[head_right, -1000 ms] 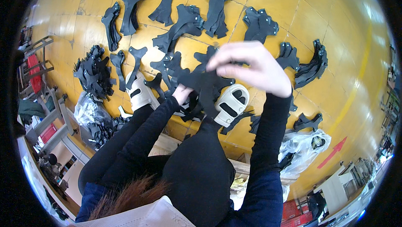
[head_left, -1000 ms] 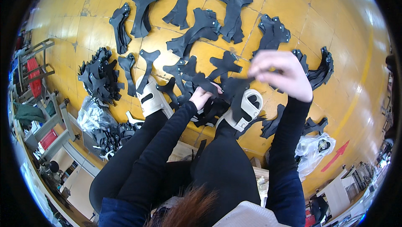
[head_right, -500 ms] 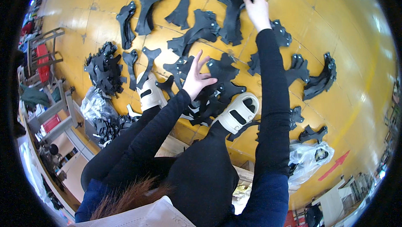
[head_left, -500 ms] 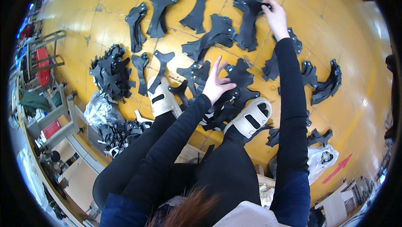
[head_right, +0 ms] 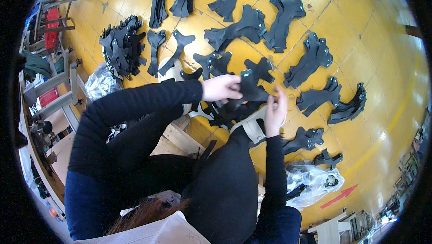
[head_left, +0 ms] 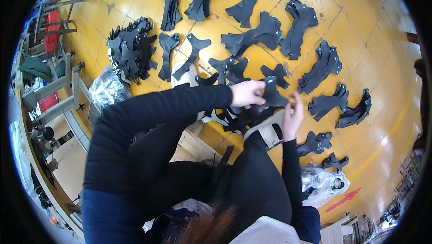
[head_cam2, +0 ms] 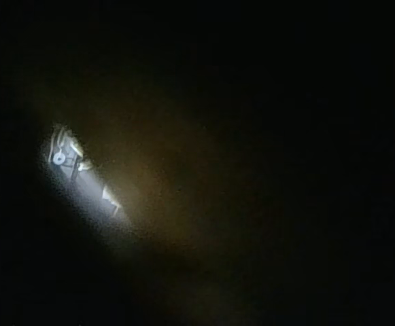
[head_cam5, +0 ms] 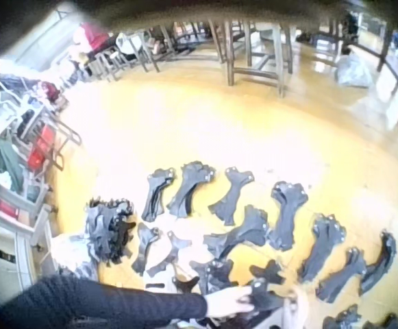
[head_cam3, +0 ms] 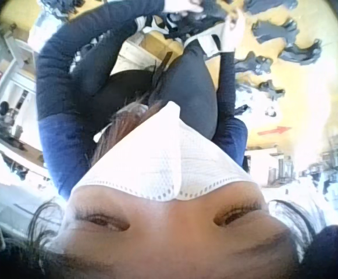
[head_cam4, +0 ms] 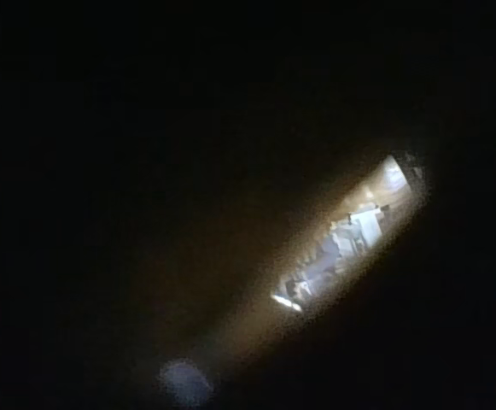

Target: The person sits on the floor and repeatedly picks up black rubber parts, inspects them, and places them into piles. The person handles the parts one at a time, occasionally adjusting the piles.

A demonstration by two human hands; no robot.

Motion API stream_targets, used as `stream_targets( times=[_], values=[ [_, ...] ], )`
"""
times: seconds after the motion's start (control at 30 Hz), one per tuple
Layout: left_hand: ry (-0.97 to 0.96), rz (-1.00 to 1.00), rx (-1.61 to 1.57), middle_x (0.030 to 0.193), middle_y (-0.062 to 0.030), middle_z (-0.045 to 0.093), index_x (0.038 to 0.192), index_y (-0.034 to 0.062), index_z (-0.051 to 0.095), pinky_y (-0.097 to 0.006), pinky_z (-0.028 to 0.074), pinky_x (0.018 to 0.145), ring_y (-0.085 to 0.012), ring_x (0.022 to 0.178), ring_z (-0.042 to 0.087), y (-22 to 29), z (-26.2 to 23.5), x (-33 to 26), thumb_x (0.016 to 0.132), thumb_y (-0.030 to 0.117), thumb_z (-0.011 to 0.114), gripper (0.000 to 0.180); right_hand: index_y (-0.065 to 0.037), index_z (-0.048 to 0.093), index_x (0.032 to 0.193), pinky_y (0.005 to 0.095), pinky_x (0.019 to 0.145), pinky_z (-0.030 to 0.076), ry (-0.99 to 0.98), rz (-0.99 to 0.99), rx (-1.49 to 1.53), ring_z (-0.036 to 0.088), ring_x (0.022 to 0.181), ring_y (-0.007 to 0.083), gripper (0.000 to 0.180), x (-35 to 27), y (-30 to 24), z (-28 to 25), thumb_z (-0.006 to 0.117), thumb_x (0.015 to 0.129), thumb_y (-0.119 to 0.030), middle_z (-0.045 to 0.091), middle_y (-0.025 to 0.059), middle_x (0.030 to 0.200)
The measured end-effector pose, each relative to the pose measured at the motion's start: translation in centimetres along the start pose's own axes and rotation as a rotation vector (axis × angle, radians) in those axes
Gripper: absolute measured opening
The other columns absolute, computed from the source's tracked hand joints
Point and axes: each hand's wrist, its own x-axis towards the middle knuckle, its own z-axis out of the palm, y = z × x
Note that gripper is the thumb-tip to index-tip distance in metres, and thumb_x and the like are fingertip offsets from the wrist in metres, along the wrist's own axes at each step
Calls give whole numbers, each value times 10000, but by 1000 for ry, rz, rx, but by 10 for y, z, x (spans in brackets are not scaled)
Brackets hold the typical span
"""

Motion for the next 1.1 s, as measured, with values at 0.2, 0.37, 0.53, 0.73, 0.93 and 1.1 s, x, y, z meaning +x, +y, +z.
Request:
stream_targets(
  times=[0.2,0.37,0.53,0.73,0.93,1.1],
  values=[
    [64,-81,-336,996,-33,663,1261,57,479,-262,473,684,-85,783,561,-60,8,-58,905,66,576,368,-47,624,1083,306,749,487,18,-187,-196,629,837,221,217,-44,26,25,571,879,5,666,88,983],
    [331,-187,172,1105,-169,656,1219,-2,561,-342,484,905,-261,1031,634,-142,-20,-48,834,240,653,464,-46,628,1097,307,751,493,-27,-105,-162,635,847,224,223,-44,27,27,546,896,5,664,106,944],
    [264,135,88,1107,-103,655,1197,10,597,-296,462,932,-171,1033,610,-121,-89,-81,920,160,592,316,-56,636,1098,314,773,497,-8,-110,-229,649,887,214,227,-45,33,21,547,897,2,672,106,965],
    [1111,290,-90,1088,-116,660,1200,6,585,-274,466,905,-164,1008,623,-191,-149,-82,888,183,616,360,-63,640,1047,307,765,501,-85,-77,-195,653,881,238,189,-41,26,24,570,880,-11,660,113,944],
    [1161,-94,347,981,-185,689,1191,-15,544,-359,514,828,-297,922,674,-207,-146,-41,801,339,724,557,-3,639,1020,277,754,489,-233,-257,-147,644,858,212,172,-20,-1,34,568,873,51,651,106,937],
    [887,-10,248,879,-104,682,1141,-37,597,-293,501,750,-192,792,646,-223,-175,-43,770,201,751,467,-7,653,991,295,789,495,-310,-303,-99,653,867,238,146,16,-20,71,576,870,17,660,112,932]
  ],
)
